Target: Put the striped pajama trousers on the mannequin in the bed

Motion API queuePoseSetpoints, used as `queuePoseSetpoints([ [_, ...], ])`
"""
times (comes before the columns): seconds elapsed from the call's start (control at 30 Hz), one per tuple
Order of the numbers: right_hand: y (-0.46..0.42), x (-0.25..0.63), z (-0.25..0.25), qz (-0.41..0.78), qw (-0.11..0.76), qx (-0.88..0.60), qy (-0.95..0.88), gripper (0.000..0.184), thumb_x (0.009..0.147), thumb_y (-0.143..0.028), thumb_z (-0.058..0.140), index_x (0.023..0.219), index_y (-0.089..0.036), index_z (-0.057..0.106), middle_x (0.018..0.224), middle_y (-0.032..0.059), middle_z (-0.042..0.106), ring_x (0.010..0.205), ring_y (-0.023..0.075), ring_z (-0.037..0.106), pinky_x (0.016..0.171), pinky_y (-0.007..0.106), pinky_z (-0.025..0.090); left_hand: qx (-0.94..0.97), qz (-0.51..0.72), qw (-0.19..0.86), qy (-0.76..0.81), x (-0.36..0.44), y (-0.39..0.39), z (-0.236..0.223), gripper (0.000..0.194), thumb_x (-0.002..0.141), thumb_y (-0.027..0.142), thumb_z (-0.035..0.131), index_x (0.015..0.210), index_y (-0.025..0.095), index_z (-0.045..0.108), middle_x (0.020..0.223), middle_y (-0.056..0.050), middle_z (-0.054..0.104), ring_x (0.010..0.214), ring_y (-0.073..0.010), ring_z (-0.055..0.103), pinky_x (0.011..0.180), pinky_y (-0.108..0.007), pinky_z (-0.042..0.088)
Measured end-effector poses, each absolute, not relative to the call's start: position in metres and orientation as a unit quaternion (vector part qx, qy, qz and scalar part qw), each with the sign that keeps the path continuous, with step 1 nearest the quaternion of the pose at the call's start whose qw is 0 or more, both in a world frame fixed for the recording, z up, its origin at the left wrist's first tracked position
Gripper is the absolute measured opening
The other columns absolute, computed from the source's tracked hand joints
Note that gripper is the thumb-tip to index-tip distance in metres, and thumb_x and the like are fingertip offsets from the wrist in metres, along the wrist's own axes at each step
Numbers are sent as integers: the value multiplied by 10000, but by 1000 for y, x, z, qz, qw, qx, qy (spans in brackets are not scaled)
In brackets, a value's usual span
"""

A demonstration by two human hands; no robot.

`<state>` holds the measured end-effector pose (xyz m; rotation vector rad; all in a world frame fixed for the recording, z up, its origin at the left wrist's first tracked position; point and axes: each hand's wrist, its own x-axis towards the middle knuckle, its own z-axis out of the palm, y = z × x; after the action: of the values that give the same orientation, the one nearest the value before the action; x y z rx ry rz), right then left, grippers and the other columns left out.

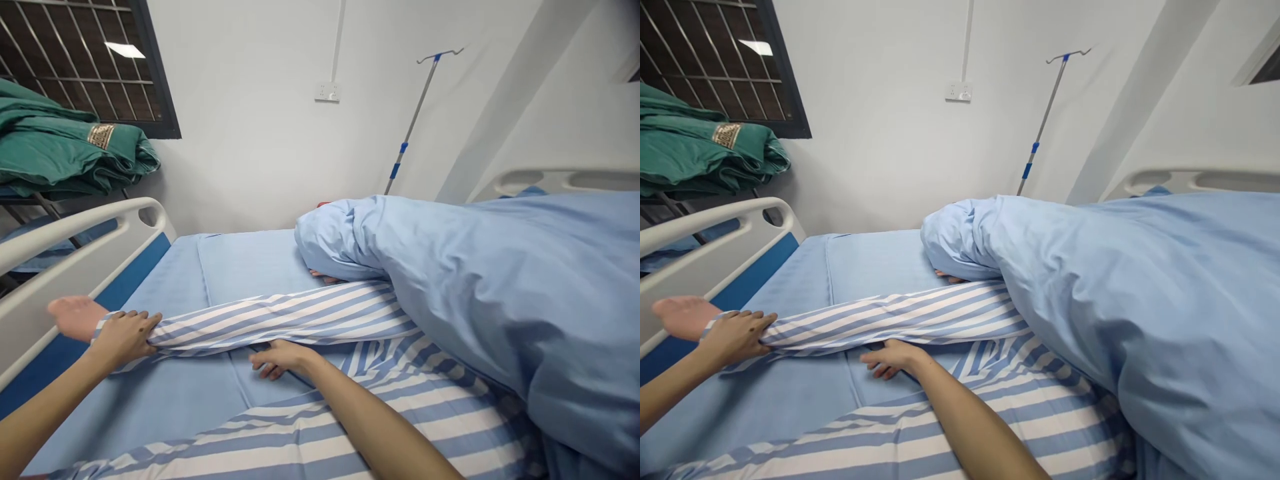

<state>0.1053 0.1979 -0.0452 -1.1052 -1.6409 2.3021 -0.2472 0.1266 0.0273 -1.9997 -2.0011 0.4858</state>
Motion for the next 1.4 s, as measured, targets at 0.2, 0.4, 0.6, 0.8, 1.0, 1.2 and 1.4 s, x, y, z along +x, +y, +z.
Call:
queuePoseSetpoints([
  [0.2, 202, 106, -45, 669, -14, -391, -632, 353, 672, -408, 652, 830, -95, 614, 931, 120, 649, 615, 105, 584, 502, 199, 440, -692, 139, 113, -699, -254, 119, 4, 499, 669, 403, 484, 1110, 181, 557, 990, -131, 607, 955, -307, 523, 857, -421, 304],
  [0.4, 202, 108, -48, 654, -17, -383, -652, 274, 657, -391, 621, 655, -117, 619, 624, 46, 617, 546, 105, 544, 495, 208, 417, -664, 114, 128, -728, -241, 108, 10, 516, 634, 327, 552, 1109, 125, 544, 1086, -190, 553, 1094, -354, 428, 951, -480, 234],
  [0.6, 194, 108, -49, 676, 26, -388, -625, 237, 612, -351, 635, 637, -118, 599, 670, 50, 621, 558, 108, 549, 477, 200, 390, -690, -56, 56, -720, -183, 56, 0, 579, 720, 410, 504, 1256, 199, 438, 1352, -136, 388, 1273, -334, 271, 1050, -461, 200],
  [0.8, 162, 115, -33, 586, 124, -415, -685, 363, 607, -252, 652, 941, -115, 604, 748, 34, 630, 659, 142, 566, 616, 264, 437, -703, -54, -184, -685, -168, -19, 5, 771, 643, 623, 524, 1323, 302, 356, 1369, -38, 408, 1242, -274, 364, 1006, -366, 332],
  [1.0, 89, 150, 5, 470, 306, -440, -701, 415, 701, -360, 593, 1054, -144, 586, 992, 102, 619, 942, 230, 559, 815, 357, 424, -698, 70, -102, -705, -178, -52, -10, 720, 526, 358, 602, 1222, 203, 502, 1229, -99, 550, 1101, -305, 489, 963, -406, 327],
  [1.2, -13, 175, 9, 471, 455, -474, -588, 321, 762, -474, 521, 857, -179, 602, 869, 98, 634, 869, 241, 578, 799, 354, 430, -700, 89, -64, -705, -170, -51, -12, 727, 511, 288, 504, 1230, 180, 496, 1216, -108, 561, 1072, -291, 512, 923, -404, 347],
  [1.4, -91, 188, -17, 565, 389, -558, -466, 371, 567, -558, 618, 709, -217, 589, 652, 55, 599, 674, 252, 591, 601, 368, 460, -712, 83, -44, -696, -181, -54, -17, 711, 528, 235, 462, 1235, 165, 491, 1201, -107, 569, 1071, -281, 511, 914, -392, 347],
])
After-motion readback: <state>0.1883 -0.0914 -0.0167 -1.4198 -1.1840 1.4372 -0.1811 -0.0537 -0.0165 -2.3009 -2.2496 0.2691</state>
